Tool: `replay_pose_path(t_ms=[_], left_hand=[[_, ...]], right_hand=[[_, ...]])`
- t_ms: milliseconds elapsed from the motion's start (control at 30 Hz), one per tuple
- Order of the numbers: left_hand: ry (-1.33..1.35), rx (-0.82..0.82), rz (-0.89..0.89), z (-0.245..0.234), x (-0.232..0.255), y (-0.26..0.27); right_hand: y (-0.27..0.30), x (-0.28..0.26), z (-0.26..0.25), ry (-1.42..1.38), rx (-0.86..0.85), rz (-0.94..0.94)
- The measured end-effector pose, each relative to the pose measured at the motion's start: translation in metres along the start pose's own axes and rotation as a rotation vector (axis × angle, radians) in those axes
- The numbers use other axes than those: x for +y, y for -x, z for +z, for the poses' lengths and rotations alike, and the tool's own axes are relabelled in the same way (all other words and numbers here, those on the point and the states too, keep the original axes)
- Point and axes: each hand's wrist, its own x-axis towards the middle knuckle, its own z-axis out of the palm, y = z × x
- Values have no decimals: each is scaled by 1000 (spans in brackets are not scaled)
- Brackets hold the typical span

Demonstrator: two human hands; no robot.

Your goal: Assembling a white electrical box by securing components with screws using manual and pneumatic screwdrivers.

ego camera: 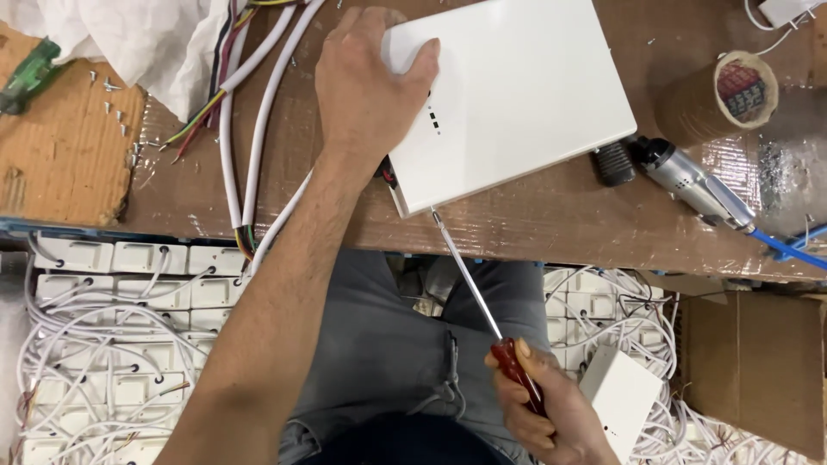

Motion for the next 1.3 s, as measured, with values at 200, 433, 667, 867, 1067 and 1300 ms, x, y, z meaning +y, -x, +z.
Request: replay_pose_path(t_ms=[200,433,667,867,1067,1300], left_hand=[[-34,-43,-9,2,-6,-1],[-27,-56,43,-3,-6,-3],[-34,-38,8,-2,-3,2],[-11,-15,12,1,-3,1],[-15,-14,40,1,-6,0],[-21,-60,25,-7,-3,1]], right_hand=[[-11,14,-9,-343,-285,209],[5,26,57,1398,649,-935],[5,19,56,1416,615,-873],[-3,2,13,253,128,-177],[-11,5,-5,-167,-103,81],[12,6,67,1212,575,-676]])
